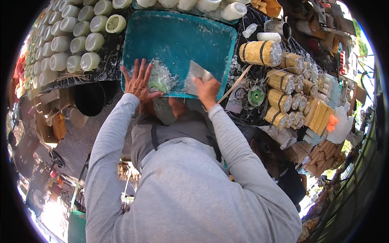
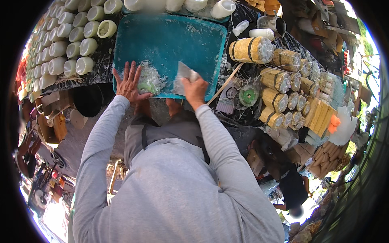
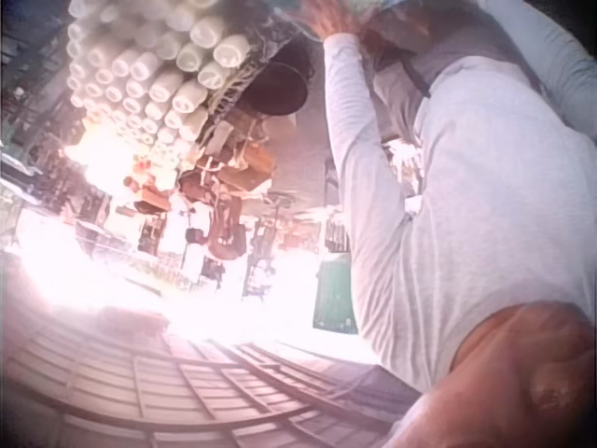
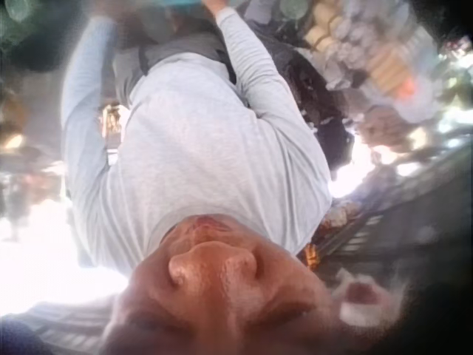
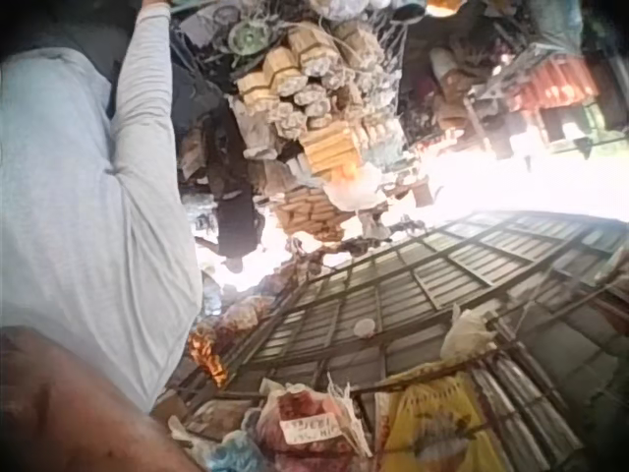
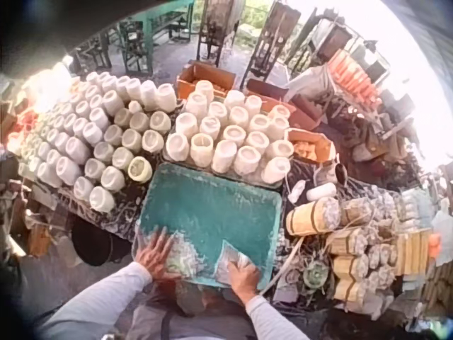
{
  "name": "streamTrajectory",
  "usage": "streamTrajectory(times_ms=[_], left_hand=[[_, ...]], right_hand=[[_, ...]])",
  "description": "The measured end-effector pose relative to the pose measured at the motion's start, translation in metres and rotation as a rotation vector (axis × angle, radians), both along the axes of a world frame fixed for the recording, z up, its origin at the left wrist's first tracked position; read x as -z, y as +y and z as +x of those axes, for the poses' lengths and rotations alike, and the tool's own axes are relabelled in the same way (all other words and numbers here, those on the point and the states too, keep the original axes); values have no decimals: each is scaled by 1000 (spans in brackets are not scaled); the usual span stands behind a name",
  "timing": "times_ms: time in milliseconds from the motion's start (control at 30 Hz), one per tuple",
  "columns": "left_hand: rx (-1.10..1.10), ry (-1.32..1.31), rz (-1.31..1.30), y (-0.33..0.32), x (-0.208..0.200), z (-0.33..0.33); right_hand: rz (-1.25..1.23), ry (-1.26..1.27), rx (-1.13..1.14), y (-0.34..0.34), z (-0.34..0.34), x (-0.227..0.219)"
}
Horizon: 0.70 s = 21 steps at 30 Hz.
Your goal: The person scrapes wax shavings on a tray, then inserts wicks into cylindrical wax molds and pours liquid wax into them using a metal cup. The person repeats this process for multiple molds arranged on the table.
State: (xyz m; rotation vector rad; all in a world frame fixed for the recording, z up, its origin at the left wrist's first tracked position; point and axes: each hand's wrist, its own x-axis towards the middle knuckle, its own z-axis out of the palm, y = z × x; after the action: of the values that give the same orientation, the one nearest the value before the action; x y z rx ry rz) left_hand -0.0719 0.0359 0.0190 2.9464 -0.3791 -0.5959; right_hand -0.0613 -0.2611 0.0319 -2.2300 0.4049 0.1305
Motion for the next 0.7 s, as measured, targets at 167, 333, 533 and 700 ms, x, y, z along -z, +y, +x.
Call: streamTrajectory(times_ms=[167,333,533,700], left_hand=[[26,61,147,-5,-6,4],[15,55,138,-5,-11,6],[17,89,183,-9,-16,6],[-7,92,149,-10,-21,7]], right_hand=[[107,-92,-54,1,-2,7],[27,-47,31,19,-1,14],[130,-93,-32,12,3,8],[46,-69,-67,42,2,-10]])
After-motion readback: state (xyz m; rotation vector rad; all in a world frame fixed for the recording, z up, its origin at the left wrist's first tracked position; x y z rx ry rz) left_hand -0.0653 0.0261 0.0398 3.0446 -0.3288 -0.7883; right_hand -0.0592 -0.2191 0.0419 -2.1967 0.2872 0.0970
